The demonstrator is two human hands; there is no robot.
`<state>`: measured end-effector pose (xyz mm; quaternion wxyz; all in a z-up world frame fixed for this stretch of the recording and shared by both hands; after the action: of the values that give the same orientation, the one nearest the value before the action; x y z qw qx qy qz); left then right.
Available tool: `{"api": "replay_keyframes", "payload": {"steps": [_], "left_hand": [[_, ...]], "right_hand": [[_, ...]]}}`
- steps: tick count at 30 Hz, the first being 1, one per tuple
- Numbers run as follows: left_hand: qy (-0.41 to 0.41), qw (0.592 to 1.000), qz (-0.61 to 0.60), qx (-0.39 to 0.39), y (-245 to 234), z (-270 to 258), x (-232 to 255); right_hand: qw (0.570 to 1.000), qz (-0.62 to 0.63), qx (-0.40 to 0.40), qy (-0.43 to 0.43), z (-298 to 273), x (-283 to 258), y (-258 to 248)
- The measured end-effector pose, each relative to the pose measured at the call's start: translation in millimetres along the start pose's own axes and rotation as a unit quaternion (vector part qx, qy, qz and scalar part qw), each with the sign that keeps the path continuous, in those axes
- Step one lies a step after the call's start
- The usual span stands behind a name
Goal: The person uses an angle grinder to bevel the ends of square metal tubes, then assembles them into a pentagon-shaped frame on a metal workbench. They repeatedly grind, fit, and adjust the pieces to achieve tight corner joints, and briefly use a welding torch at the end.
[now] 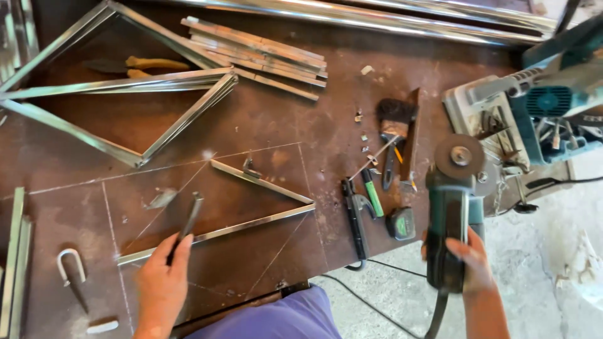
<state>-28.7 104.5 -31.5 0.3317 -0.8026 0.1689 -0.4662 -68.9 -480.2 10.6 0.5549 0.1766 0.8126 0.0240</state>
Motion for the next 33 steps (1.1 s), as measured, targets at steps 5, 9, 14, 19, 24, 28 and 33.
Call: {"api": "replay_keyframes", "payload": {"steps": [5, 9, 14, 19, 24, 28, 33], "left_hand": [[-0.017, 0.998, 0.054, 0.01, 4, 6, -16], [-0.007, 0.996, 0.071, 0.049, -5, 9, -30], [0.057, 0.972, 0.191, 0.127, -1, 14, -43], [0.151, 0.937, 0.252, 0.188, 11, 26, -34], [0.182, 0.906, 0.327, 0.198, 34, 47, -32], [0.2, 0.905, 0.312, 0.208, 42, 58, -30], [0.222, 0.911, 0.289, 0.194, 49, 65, -27]], "right_hand": [[0.996, -0.019, 0.056, 0.071, 58, 37, -101], [0.981, 0.004, 0.12, 0.153, 103, 107, -236], [0.97, -0.044, 0.104, 0.217, 102, 90, -197], [0.928, -0.258, 0.2, 0.179, 102, 64, -181], [0.858, -0.459, 0.208, 0.104, 99, 43, -156], [0.858, -0.459, 0.205, 0.107, 105, 62, -200], [0.725, -0.643, 0.238, 0.065, 103, 73, -231]]}}
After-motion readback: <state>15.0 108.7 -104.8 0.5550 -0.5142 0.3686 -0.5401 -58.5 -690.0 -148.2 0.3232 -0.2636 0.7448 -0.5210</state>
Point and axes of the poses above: each hand's wrist, its own z-axis towards the middle knuckle, its own y-axis out of the palm, x = y × z, the point moved 6 cm from there along z, towards the middle knuckle, and after that the axes turned 5 degrees about z, right-handed, at the moved point
